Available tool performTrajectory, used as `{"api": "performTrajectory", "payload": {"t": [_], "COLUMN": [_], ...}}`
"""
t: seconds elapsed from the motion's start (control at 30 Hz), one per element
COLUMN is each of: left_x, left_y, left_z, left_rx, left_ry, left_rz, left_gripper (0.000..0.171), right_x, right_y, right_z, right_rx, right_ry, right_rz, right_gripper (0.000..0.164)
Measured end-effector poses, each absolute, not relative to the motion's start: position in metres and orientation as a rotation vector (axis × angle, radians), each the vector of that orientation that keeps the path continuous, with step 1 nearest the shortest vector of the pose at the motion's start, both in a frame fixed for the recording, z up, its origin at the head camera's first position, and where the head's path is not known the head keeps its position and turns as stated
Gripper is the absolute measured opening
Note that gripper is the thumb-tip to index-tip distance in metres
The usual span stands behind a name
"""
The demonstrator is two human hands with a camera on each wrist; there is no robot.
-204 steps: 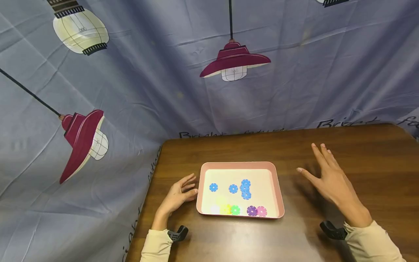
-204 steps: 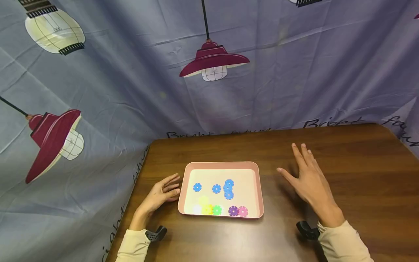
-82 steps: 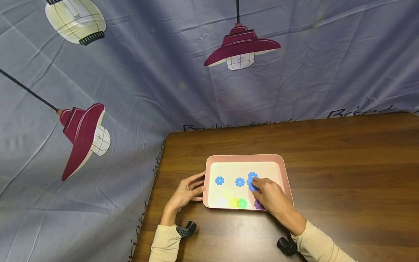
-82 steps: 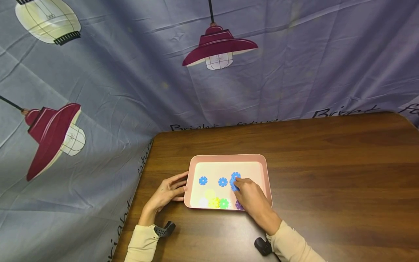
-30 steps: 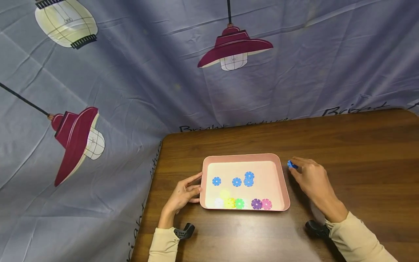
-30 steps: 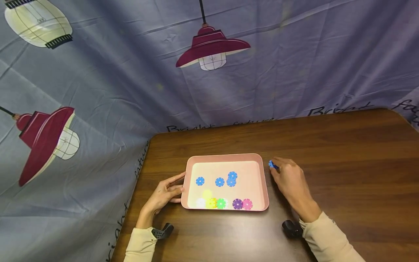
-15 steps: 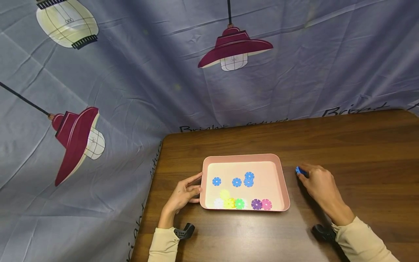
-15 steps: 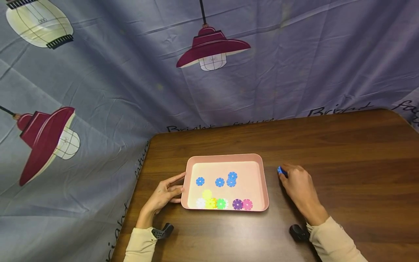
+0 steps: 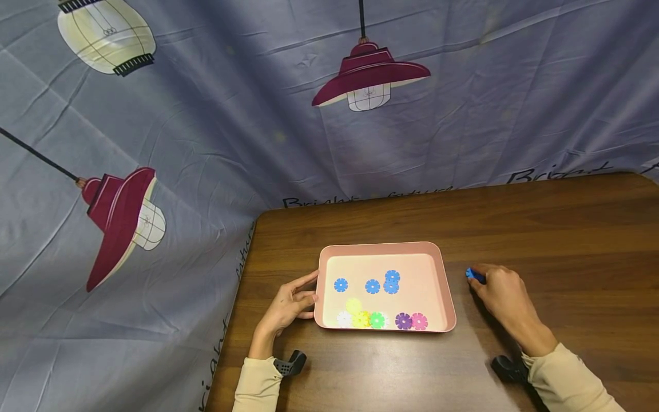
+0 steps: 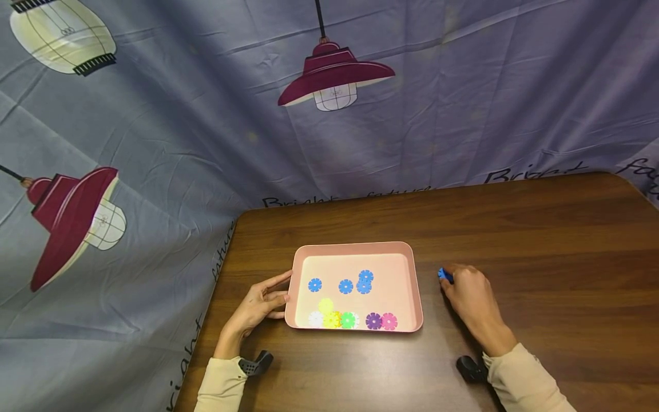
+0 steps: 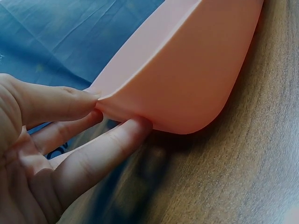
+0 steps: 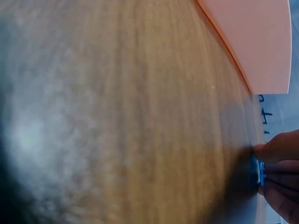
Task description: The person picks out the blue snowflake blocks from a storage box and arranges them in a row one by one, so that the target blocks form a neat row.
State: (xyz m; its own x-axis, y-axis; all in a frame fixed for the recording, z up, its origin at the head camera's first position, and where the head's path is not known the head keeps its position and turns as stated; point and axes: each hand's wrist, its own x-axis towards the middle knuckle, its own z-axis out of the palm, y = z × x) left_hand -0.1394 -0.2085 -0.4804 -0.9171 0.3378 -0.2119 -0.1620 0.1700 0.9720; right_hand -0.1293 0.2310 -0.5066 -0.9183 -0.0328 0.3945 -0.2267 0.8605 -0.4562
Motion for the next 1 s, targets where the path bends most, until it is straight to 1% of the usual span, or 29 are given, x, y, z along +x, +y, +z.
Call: {"api": "performTrajectory", "payload": {"t": [0.43, 1.0], "left_x": [-0.1391, -0.1397], "left_y": [-0.2087, -0.2099], "left_z": [-0.4807, -0.4831], "left_rx": [0.152, 0.144], "left_ry": [2.064, 2.066], "left_rz": [1.802, 1.802], "left_gripper": [0.06, 0.06], "right_x": [-0.1302, -0.1299], "right_y": [0.2316, 0.2319], "right_z": [-0.5074, -0.5054], "right_rx": [0.19, 0.186], "right_ry": [-2.669, -2.682], "right_rz": [0.715, 0.7], "right_gripper": [0.018, 0.021]}}
